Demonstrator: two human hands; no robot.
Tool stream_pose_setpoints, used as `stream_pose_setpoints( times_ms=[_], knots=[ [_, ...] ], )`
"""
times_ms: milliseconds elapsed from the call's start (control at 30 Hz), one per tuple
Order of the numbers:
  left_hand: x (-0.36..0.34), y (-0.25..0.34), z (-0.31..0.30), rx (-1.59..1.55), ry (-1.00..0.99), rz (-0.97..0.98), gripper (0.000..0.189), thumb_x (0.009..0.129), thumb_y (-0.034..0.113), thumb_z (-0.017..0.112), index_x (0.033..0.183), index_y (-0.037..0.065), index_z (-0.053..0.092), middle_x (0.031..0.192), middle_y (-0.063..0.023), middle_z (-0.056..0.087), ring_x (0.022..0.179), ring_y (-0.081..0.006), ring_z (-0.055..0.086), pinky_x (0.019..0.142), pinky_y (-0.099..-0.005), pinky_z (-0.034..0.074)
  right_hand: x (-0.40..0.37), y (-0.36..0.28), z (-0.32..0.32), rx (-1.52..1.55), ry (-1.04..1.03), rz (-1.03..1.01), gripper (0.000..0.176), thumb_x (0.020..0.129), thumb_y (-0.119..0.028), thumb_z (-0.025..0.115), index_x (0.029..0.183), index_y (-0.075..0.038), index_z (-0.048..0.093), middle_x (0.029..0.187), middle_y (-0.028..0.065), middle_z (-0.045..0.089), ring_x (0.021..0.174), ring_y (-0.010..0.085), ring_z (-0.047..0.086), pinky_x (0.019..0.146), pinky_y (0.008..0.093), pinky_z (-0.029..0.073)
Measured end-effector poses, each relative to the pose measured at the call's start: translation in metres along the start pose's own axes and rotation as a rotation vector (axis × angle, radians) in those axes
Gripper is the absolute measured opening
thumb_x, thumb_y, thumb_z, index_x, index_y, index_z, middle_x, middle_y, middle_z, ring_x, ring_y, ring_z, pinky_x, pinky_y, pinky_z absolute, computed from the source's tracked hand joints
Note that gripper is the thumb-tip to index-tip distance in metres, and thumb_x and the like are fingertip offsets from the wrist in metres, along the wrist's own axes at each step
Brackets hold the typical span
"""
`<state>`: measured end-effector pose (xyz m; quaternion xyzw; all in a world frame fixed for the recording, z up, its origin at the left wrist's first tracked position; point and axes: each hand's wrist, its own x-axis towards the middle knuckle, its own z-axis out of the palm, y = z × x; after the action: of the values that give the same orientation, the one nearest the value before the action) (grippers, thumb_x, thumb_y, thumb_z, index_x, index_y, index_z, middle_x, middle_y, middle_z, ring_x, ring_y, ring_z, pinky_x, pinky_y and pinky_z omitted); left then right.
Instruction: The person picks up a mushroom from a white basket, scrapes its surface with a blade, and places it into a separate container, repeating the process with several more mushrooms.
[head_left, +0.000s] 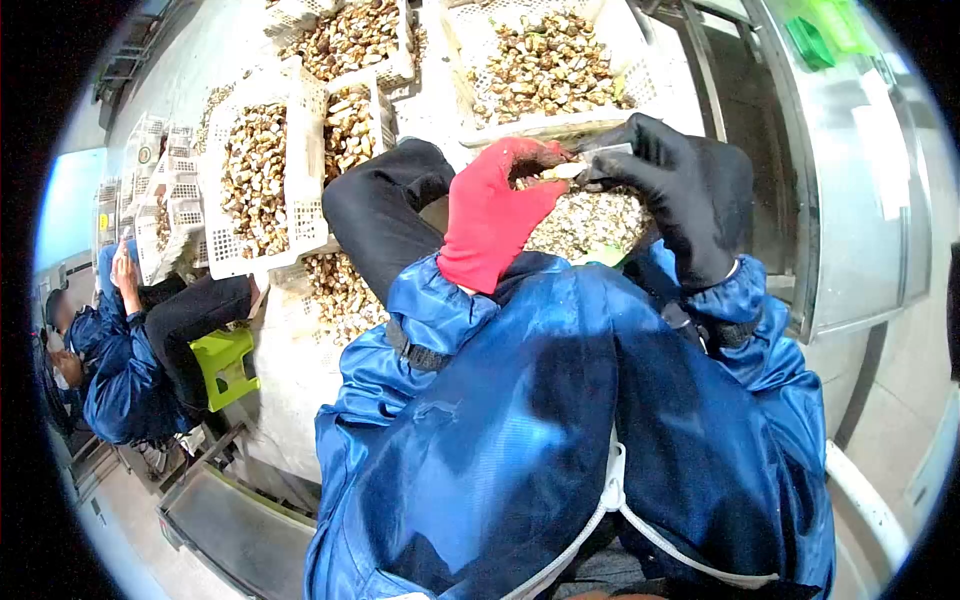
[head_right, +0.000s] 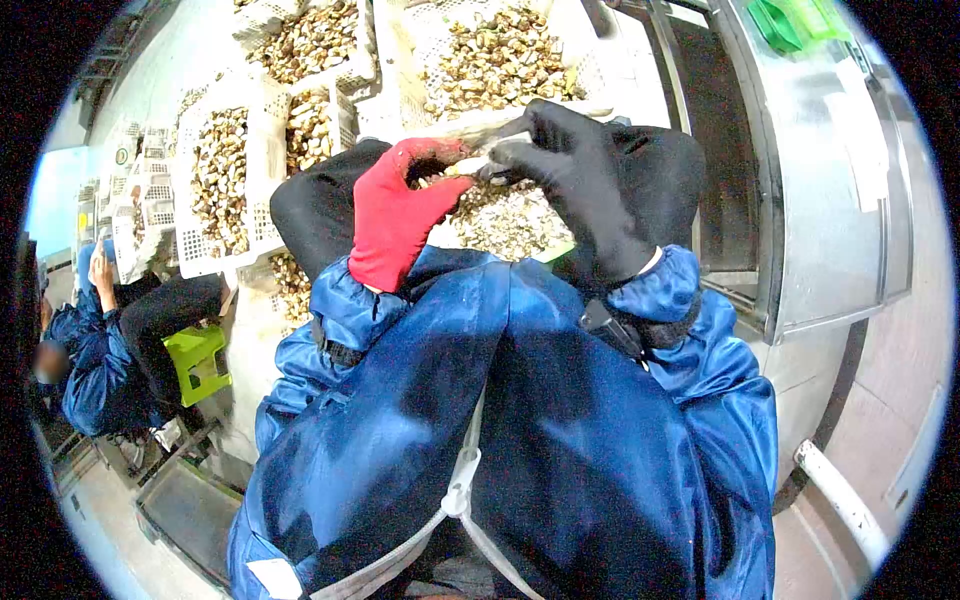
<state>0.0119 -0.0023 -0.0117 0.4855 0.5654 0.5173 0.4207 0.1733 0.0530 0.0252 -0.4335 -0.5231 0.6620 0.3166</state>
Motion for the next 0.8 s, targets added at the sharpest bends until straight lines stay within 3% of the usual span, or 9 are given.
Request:
stream_pose_setpoints(
  times_ms=[33, 133, 200, 300, 367, 433, 467, 633, 800],
  knots=[
    [0.0, -0.001, -0.001, 0.017, 0.006, 0.034, 0.03, 0.068, -0.001, 0.068, 0.096, 0.001, 0.06, 0.086, -0.0035, 0.062, 0.075, -0.0079, 0.055, 0.065, -0.0208, 0.046, 0.002, 0.002, -0.002, 0.107, -0.024, 0.013, 0.014, 0.077, -0.01, 0.061, 0.087, 0.001, 0.059, 0.079, 0.0049, 0.061, 0.073, 0.0108, 0.057, 0.067, 0.0233, 0.046],
    [0.003, -0.007, 0.001, 0.046, 0.002, 0.122, 0.034, 0.067, -0.001, 0.069, 0.099, 0.001, 0.058, 0.092, -0.0043, 0.061, 0.081, -0.009, 0.055, 0.07, -0.022, 0.046, -0.005, -0.01, 0.005, -0.102, -0.05, 0.025, 0.018, 0.078, -0.009, 0.061, 0.091, 0.002, 0.059, 0.08, 0.0054, 0.061, 0.074, 0.0112, 0.058, 0.069, 0.0234, 0.046],
    [0.004, -0.009, 0.002, 0.042, -0.032, 0.159, 0.038, 0.066, 0.0, 0.069, 0.102, 0.001, 0.056, 0.096, -0.0047, 0.061, 0.085, -0.0094, 0.054, 0.072, -0.0226, 0.045, -0.003, 0.0, 0.003, -0.046, -0.036, 0.0, 0.019, 0.077, -0.009, 0.062, 0.092, 0.001, 0.059, 0.081, 0.0054, 0.062, 0.074, 0.0106, 0.058, 0.068, 0.023, 0.046],
    [0.004, 0.007, 0.0, 0.04, -0.024, 0.104, 0.047, 0.066, 0.0, 0.07, 0.109, 0.001, 0.051, 0.1, -0.0057, 0.06, 0.086, -0.0093, 0.054, 0.072, -0.0226, 0.045, -0.003, 0.001, 0.002, -0.137, -0.003, -0.109, 0.016, 0.077, -0.008, 0.061, 0.091, 0.001, 0.06, 0.082, 0.0048, 0.061, 0.074, 0.0086, 0.056, 0.067, 0.022, 0.045],
    [0.004, 0.014, -0.005, -0.282, -0.143, -0.253, 0.037, 0.074, 0.006, 0.064, 0.108, -0.001, 0.051, 0.087, -0.007, 0.061, 0.066, -0.0086, 0.054, 0.056, -0.0202, 0.044, -0.004, 0.0, 0.003, -0.282, 0.019, -0.245, 0.015, 0.077, -0.007, 0.061, 0.09, 0.001, 0.06, 0.082, 0.0045, 0.061, 0.074, 0.0078, 0.055, 0.067, 0.0218, 0.045],
    [0.009, 0.001, -0.014, -0.528, -0.28, -0.574, 0.028, 0.077, 0.007, 0.062, 0.102, -0.002, 0.055, 0.077, -0.0062, 0.061, 0.054, -0.0079, 0.053, 0.046, -0.0195, 0.04, -0.012, -0.019, 0.009, -0.396, 0.023, -0.21, 0.012, 0.078, -0.007, 0.06, 0.087, 0.001, 0.059, 0.081, 0.004, 0.06, 0.072, 0.0075, 0.054, 0.066, 0.0219, 0.044],
    [0.008, -0.001, -0.011, -0.548, -0.251, -0.557, 0.027, 0.08, 0.011, 0.059, 0.103, -0.002, 0.055, 0.071, -0.0049, 0.06, 0.047, -0.0064, 0.049, 0.04, -0.0193, 0.036, -0.012, -0.019, 0.01, -0.378, 0.024, -0.202, 0.012, 0.078, -0.008, 0.06, 0.086, 0.001, 0.058, 0.081, 0.0039, 0.06, 0.072, 0.0075, 0.053, 0.065, 0.0218, 0.044],
    [0.006, 0.011, -0.011, -0.435, -0.195, -0.452, 0.024, 0.08, 0.008, 0.057, 0.101, -0.002, 0.056, 0.073, -0.0056, 0.061, 0.048, -0.0057, 0.049, 0.04, -0.018, 0.033, -0.004, -0.002, -0.004, -0.062, -0.004, -0.056, 0.015, 0.08, -0.014, 0.059, 0.085, 0.0, 0.058, 0.079, 0.0035, 0.059, 0.071, 0.008, 0.053, 0.064, 0.0213, 0.043],
    [0.005, 0.013, -0.008, -0.286, -0.114, -0.396, 0.027, 0.075, 0.005, 0.063, 0.101, -0.001, 0.057, 0.074, -0.006, 0.06, 0.052, -0.0059, 0.05, 0.044, -0.0187, 0.036, -0.005, 0.001, 0.007, -0.152, 0.024, -0.203, 0.015, 0.077, -0.011, 0.061, 0.086, 0.0, 0.058, 0.076, 0.0022, 0.058, 0.07, 0.0076, 0.053, 0.064, 0.0211, 0.043]
  ],
)
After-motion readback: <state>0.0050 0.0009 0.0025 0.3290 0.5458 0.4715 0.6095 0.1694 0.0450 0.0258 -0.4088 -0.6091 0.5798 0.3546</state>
